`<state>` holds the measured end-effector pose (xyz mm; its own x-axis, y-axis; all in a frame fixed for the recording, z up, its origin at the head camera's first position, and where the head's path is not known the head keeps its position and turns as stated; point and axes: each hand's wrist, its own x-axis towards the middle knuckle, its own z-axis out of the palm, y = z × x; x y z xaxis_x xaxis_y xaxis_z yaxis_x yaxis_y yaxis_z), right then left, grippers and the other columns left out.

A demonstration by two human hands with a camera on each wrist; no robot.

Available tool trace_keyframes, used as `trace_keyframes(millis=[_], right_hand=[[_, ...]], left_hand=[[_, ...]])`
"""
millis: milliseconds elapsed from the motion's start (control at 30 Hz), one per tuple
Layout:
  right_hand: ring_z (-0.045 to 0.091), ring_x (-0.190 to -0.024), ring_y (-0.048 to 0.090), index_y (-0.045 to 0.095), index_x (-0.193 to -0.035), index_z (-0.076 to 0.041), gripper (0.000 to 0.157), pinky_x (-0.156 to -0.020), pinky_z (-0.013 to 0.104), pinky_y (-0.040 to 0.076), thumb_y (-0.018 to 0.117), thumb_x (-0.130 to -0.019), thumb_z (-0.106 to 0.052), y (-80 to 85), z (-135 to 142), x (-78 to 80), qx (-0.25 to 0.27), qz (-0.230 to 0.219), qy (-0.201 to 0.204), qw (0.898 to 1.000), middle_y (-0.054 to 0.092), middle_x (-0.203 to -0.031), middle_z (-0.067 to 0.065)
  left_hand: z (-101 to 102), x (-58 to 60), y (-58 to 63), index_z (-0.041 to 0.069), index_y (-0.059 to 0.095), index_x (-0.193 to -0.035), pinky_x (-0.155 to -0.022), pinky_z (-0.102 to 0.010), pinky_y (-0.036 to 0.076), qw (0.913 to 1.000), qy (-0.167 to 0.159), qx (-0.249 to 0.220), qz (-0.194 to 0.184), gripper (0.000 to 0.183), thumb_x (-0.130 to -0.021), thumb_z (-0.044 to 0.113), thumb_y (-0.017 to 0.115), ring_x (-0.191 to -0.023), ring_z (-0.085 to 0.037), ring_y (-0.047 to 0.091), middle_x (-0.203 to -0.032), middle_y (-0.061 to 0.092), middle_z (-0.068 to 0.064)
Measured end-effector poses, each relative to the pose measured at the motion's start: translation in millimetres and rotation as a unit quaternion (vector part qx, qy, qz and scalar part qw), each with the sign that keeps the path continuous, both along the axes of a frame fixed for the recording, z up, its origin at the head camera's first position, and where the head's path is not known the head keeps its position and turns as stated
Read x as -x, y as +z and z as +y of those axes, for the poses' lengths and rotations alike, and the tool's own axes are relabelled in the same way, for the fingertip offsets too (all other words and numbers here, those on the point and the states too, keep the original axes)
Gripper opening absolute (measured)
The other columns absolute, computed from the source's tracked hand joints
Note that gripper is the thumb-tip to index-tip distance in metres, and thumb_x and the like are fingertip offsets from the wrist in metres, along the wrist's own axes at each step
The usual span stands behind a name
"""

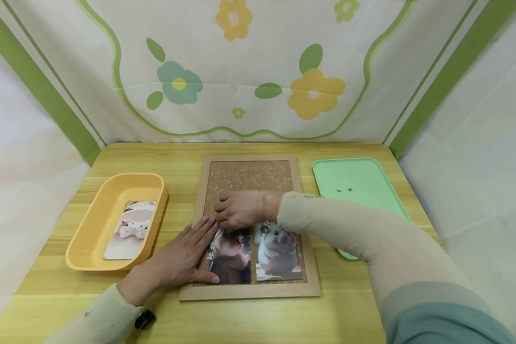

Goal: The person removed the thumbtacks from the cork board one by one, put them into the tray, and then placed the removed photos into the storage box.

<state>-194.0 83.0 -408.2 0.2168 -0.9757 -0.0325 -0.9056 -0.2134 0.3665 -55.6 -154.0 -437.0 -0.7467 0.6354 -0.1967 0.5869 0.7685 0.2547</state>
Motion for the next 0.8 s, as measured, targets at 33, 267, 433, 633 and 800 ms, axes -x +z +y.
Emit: trace_keyframes(millis=[33, 267, 433, 633, 800], right_hand=[[0.021, -0.102, 0.063, 0.077, -0.114, -0.017, 0.03, -0.09, 0.037, 0.048, 0.051, -0.108, -0.029, 0.4, -0.1, 1.0, -0.001, 0.002, 0.008, 1.0, 0.075, -0.116, -0.005], [0.022, -0.099, 0.061, 0.076, -0.113, -0.016, 0.029, -0.088, 0.038, 0.048, 0.051, -0.108, -0.031, 3.4, 1.0, 5.4, -0.003, 0.007, 0.034, 0.999, 0.074, -0.113, -0.003], [0.022, -0.101, 0.061, 0.075, -0.113, -0.016, 0.03, -0.089, 0.038, 0.048, 0.049, -0.109, -0.032, 0.8, 2.8, 8.1, -0.003, 0.021, 0.034, 0.999, 0.073, -0.112, -0.002], [0.021, -0.104, 0.06, 0.074, -0.114, -0.017, 0.032, -0.091, 0.038, 0.048, 0.047, -0.109, -0.033, -1.3, 3.2, 9.9, -0.004, 0.036, 0.03, 0.999, 0.072, -0.115, -0.003], [0.021, -0.11, 0.059, 0.073, -0.12, -0.017, 0.033, -0.098, 0.039, 0.047, 0.047, -0.108, -0.034, -0.4, 2.3, 9.9, -0.02, 0.053, 0.022, 0.998, 0.072, -0.124, -0.004]], left_hand=[[0.0, 0.0, 0.0, 0.004, 0.01, -0.169, -0.13, -0.059, 0.018, 1.0, 0.0, 0.001, 0.0, 0.123, -0.088, 0.088, 0.051, -0.165, -0.031, 0.001, -0.177, 0.004, -0.014], [1.2, 0.4, 0.4, 0.004, 0.011, -0.169, -0.13, -0.058, 0.019, 1.0, -0.004, 0.004, 0.006, 0.123, -0.088, 0.088, 0.05, -0.165, -0.032, 0.002, -0.177, 0.006, -0.015], [1.5, 0.4, 0.9, 0.004, 0.011, -0.169, -0.13, -0.058, 0.018, 1.0, -0.003, 0.006, 0.004, 0.123, -0.088, 0.088, 0.05, -0.165, -0.032, 0.002, -0.177, 0.006, -0.015], [1.4, 0.5, 1.3, 0.004, 0.011, -0.169, -0.13, -0.058, 0.018, 1.0, -0.001, 0.007, 0.001, 0.123, -0.088, 0.088, 0.051, -0.165, -0.032, 0.002, -0.177, 0.006, -0.015], [1.3, 0.2, 1.9, 0.004, 0.01, -0.169, -0.13, -0.058, 0.018, 0.9999, -0.003, 0.012, 0.004, 0.123, -0.088, 0.088, 0.049, -0.165, -0.032, 0.001, -0.177, 0.005, -0.015]])
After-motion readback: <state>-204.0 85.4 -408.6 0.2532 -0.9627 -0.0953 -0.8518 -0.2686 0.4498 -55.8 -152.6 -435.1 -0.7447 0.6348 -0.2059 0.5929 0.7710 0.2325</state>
